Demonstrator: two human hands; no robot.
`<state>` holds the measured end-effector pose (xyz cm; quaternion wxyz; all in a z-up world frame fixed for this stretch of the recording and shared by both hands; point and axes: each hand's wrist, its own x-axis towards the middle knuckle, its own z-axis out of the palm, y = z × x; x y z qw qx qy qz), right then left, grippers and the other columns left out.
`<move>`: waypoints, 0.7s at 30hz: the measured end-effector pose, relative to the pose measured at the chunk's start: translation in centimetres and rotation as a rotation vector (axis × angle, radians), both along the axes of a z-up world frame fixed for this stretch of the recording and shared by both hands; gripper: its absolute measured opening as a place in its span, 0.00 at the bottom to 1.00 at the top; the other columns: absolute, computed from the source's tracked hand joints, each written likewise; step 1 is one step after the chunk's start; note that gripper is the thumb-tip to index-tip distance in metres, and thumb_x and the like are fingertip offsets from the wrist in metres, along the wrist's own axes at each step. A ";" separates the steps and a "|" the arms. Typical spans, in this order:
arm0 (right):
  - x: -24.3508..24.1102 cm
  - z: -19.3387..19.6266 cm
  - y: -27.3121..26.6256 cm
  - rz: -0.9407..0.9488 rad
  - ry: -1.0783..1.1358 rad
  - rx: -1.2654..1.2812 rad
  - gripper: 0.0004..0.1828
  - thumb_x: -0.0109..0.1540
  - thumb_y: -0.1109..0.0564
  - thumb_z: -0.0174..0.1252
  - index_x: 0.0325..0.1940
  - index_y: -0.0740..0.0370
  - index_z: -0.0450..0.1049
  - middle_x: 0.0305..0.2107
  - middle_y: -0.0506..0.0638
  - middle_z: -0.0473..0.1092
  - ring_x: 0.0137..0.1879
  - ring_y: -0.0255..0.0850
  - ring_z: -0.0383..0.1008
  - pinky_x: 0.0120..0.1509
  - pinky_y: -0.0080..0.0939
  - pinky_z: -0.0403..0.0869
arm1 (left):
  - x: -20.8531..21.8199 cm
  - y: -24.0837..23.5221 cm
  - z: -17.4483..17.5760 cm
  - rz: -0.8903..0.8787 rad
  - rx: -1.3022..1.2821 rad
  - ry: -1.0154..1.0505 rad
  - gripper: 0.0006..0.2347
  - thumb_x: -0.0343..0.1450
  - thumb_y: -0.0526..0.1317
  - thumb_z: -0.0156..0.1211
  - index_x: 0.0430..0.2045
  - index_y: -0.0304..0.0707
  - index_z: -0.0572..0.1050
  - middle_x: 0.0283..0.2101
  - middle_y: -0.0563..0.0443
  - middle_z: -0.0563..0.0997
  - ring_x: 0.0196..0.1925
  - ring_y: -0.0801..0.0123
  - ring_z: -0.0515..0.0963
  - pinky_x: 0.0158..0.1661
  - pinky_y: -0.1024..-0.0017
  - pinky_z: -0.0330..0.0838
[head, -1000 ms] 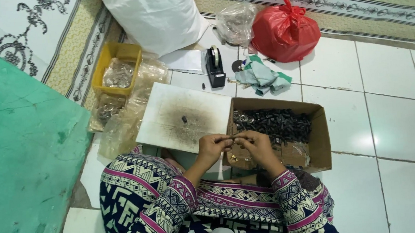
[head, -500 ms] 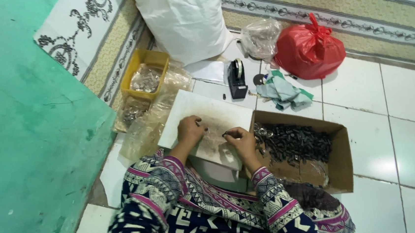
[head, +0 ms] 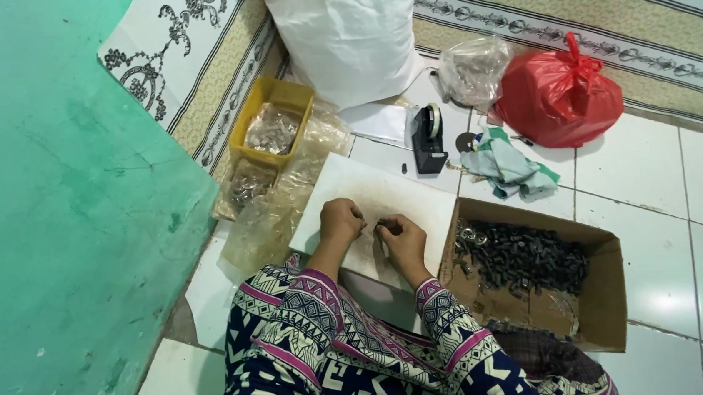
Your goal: The person is picking up small black metal components from a cardboard box and placing them into a template board on the floor.
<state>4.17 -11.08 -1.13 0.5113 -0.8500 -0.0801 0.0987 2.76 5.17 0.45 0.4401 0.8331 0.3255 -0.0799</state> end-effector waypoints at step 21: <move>-0.6 0.9 3.0 0.221 -0.262 -0.118 0.12 0.55 0.62 0.67 0.43 0.57 0.81 0.34 0.54 0.78 0.46 0.53 0.79 0.51 0.50 0.79 | -2.8 0.2 3.1 -0.113 0.122 -0.140 0.07 0.64 0.22 0.58 0.25 0.31 0.81 0.25 0.38 0.81 0.33 0.47 0.86 0.36 0.58 0.82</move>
